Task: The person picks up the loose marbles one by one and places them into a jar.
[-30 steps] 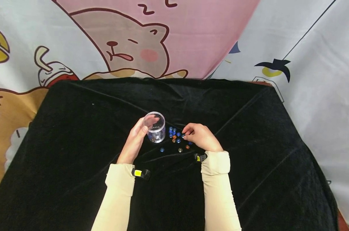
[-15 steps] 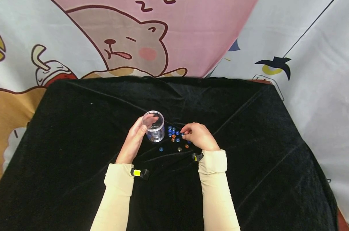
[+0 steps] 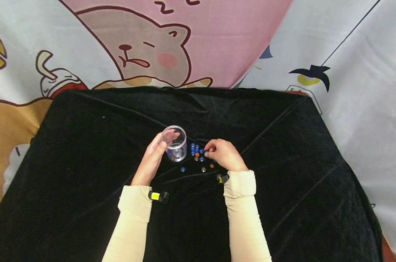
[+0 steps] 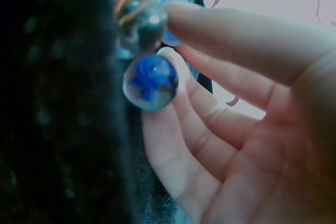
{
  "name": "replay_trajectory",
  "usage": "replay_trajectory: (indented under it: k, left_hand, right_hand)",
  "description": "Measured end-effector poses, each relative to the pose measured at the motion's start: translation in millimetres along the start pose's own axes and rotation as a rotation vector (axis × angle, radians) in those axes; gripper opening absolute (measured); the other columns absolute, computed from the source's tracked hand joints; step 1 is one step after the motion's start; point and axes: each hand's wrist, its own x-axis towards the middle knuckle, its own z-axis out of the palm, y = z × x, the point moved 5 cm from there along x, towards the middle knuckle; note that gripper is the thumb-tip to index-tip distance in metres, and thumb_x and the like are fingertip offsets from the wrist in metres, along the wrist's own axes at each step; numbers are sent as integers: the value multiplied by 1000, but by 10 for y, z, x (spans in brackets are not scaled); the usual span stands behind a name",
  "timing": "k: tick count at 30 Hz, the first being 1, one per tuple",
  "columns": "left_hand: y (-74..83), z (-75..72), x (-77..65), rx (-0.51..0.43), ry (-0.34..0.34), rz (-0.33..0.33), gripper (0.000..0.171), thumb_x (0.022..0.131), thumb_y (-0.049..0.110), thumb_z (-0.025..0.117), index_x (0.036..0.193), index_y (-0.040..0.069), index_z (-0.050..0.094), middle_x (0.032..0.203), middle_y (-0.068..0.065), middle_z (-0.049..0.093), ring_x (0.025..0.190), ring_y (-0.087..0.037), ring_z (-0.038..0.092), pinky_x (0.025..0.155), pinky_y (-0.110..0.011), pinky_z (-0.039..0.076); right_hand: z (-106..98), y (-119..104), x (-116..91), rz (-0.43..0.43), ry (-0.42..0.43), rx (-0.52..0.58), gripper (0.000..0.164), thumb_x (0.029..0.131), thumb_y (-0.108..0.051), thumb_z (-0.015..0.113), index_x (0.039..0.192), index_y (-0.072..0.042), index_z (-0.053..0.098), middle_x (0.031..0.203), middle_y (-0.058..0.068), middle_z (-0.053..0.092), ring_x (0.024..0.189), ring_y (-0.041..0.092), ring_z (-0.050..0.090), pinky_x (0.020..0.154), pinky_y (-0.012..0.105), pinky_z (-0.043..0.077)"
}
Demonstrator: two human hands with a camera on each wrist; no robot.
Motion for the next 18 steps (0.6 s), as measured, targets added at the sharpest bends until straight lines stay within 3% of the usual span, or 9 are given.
replay_trajectory:
  k: [12,18]
  left_hand:
    - [-22,-12,-9,16,5,-17,45,95,33,38,131,7,39,130,-20,43,123,-30,36,98,-56,15]
    - [-32,-13,-12,27,-8,-25,48,94,37,38,132,7,37,131,-18,43,123,-29,35,98,-57,15]
  right_hand:
    - [-82,-13,-21,32,76,78,11,83,-21,62,91,-14,63,74,-2,59,64,14,54,61,30,43]
    - [-133,-47,-19,-13,150,114,13,84,-21,62,94,-14,64,77,-4,61,67,13,54,63,30,44]
